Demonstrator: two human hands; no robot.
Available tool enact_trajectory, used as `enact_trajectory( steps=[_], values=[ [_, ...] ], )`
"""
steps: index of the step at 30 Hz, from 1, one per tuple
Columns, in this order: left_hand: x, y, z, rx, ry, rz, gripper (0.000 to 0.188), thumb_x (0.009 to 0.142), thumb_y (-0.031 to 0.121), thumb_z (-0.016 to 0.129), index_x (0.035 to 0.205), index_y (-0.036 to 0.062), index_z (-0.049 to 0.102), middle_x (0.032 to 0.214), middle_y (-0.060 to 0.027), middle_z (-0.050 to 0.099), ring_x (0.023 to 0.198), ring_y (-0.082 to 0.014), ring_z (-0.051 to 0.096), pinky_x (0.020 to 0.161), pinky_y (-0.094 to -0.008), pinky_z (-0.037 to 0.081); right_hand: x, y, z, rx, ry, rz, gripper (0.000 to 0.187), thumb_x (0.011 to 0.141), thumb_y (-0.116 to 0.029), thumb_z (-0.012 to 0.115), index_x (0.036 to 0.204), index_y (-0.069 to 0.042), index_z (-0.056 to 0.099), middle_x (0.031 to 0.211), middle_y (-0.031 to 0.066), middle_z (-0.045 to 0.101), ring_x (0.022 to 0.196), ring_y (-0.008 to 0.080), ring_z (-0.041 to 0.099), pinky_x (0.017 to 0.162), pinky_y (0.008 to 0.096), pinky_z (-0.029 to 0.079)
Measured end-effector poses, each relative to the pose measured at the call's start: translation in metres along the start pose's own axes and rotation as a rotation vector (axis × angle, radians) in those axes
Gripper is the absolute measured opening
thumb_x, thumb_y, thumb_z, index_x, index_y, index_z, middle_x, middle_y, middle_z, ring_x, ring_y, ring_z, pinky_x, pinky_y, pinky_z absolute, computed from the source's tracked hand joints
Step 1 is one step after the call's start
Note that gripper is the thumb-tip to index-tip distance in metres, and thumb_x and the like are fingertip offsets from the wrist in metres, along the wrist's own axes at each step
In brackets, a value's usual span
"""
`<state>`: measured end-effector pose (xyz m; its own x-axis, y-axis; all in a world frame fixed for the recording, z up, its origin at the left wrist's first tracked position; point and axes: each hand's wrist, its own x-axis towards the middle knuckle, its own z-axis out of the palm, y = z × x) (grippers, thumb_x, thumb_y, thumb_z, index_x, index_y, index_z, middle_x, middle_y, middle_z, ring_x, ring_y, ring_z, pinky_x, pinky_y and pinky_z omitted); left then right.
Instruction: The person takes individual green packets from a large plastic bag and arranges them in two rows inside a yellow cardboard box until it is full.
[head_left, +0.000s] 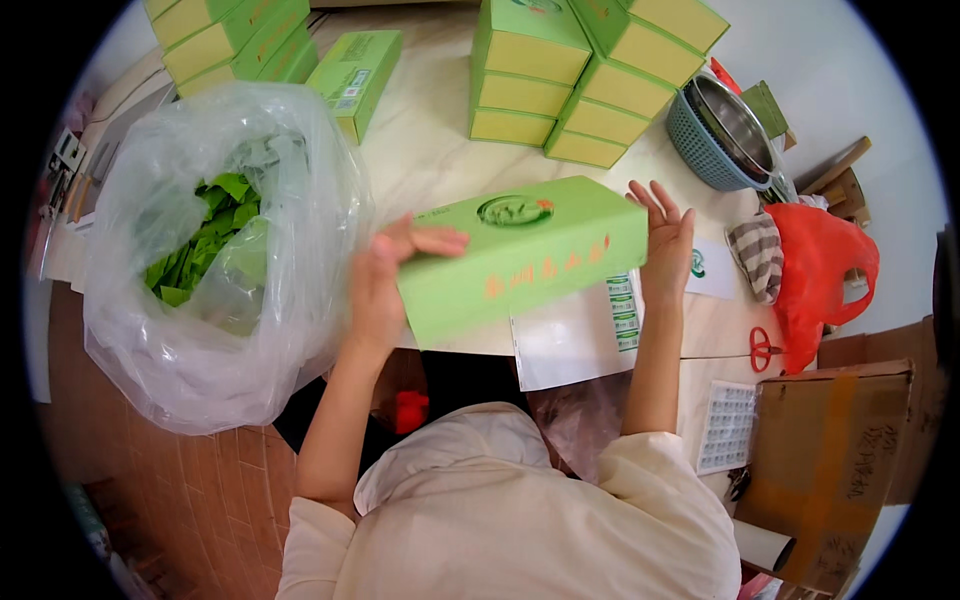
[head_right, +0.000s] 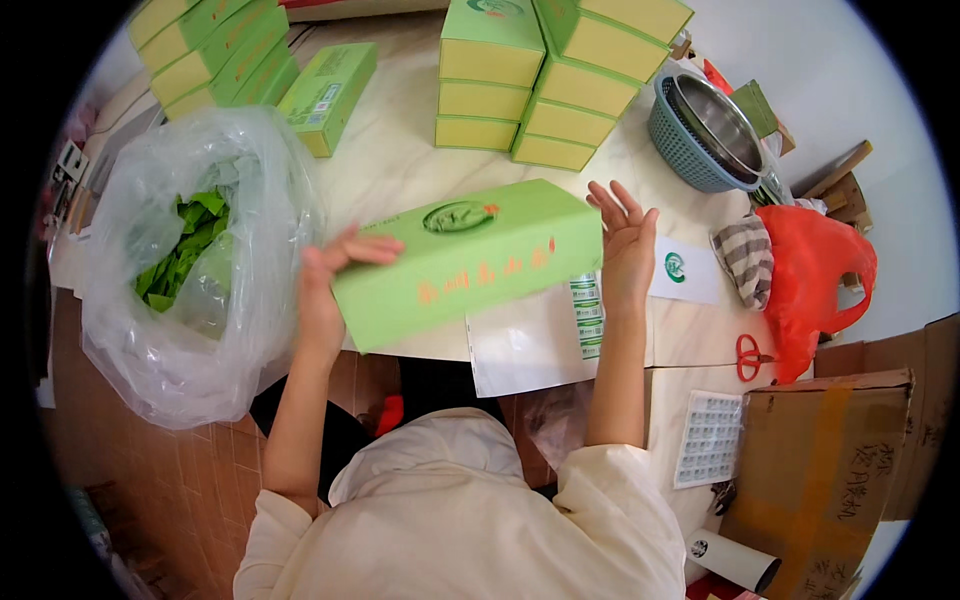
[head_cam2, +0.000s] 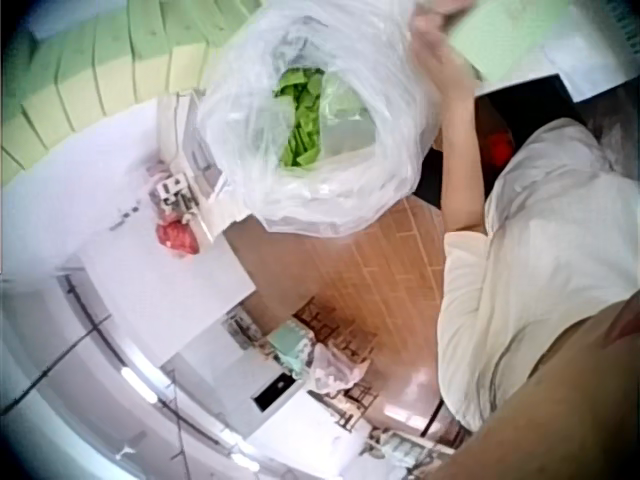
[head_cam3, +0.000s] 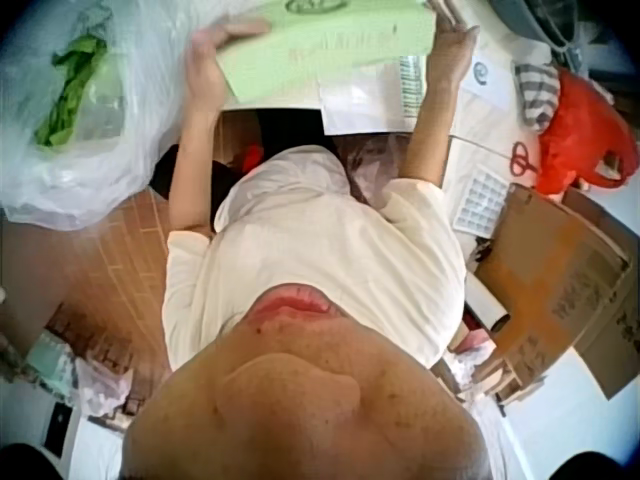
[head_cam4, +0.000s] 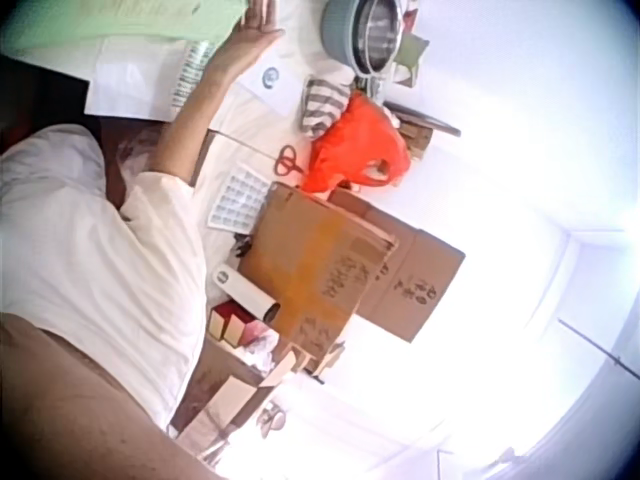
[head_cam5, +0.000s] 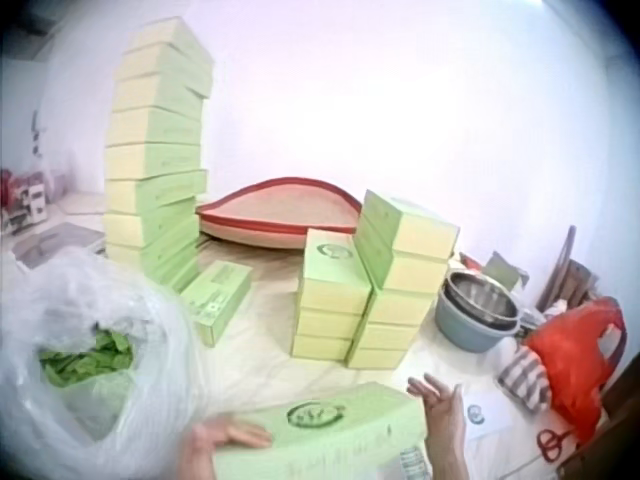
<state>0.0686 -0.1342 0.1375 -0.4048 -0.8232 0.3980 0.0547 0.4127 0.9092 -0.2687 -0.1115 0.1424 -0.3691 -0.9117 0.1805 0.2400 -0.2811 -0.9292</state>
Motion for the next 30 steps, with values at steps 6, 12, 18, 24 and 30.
enact_trajectory(
  steps=[6, 12, 18, 24, 30],
  values=[
    [-0.024, 0.022, 0.037, 0.912, -0.205, -0.050, 0.048, 0.097, 0.038, 0.039, 0.134, 0.0088, 0.046, 0.141, -0.0109, 0.042, 0.133, -0.0260, 0.035, 0.112, -0.0495, 0.016, -0.011, -0.003, 0.015, -0.813, -0.515, -0.073, 0.060, 0.095, -0.052, 0.032, 0.134, -0.009, 0.048, 0.141, 0.0098, 0.044, 0.137, 0.0305, 0.028, 0.111, 0.0431, 0.022],
    [-0.028, 0.017, 0.047, 1.162, -0.247, -0.031, 0.069, 0.083, 0.038, 0.059, 0.143, 0.0175, 0.033, 0.150, -0.0073, 0.029, 0.138, -0.0247, 0.027, 0.111, -0.0527, 0.016, -0.018, -0.002, 0.021, -1.418, -0.704, -0.502, 0.071, 0.076, -0.043, 0.066, 0.138, -0.017, 0.044, 0.148, 0.0088, 0.033, 0.135, 0.0367, 0.028, 0.108, 0.0472, 0.028],
    [-0.026, 0.020, 0.048, 1.225, -0.301, -0.029, 0.077, 0.077, 0.028, 0.069, 0.144, 0.0179, 0.033, 0.150, -0.0082, 0.028, 0.137, -0.0262, 0.027, 0.111, -0.0520, 0.019, -0.013, 0.002, 0.016, -1.402, -0.760, -0.498, 0.089, 0.059, -0.020, 0.081, 0.139, -0.017, 0.042, 0.147, 0.0097, 0.033, 0.133, 0.0340, 0.033, 0.105, 0.0430, 0.035],
    [-0.033, 0.004, 0.020, 0.595, 0.108, -0.020, 0.066, 0.088, 0.026, 0.059, 0.144, 0.0074, 0.028, 0.148, -0.0175, 0.025, 0.137, -0.0331, 0.024, 0.112, -0.0450, 0.018, -0.038, 0.007, 0.018, -1.531, -0.580, -0.589, 0.090, 0.063, -0.027, 0.079, 0.141, -0.012, 0.036, 0.149, 0.0129, 0.029, 0.136, 0.0315, 0.029, 0.110, 0.0465, 0.024],
    [-0.027, -0.050, 0.023, -0.044, 0.452, -0.391, 0.059, 0.100, 0.045, 0.031, 0.138, -0.0003, 0.028, 0.139, -0.0175, 0.033, 0.133, -0.0271, 0.028, 0.109, -0.0340, 0.020, -0.120, 0.039, 0.075, -1.301, -0.507, -0.552, 0.097, 0.062, -0.037, 0.081, 0.142, -0.012, 0.033, 0.150, 0.0213, 0.019, 0.139, 0.0392, 0.017, 0.110, 0.0569, 0.016]
  ],
)
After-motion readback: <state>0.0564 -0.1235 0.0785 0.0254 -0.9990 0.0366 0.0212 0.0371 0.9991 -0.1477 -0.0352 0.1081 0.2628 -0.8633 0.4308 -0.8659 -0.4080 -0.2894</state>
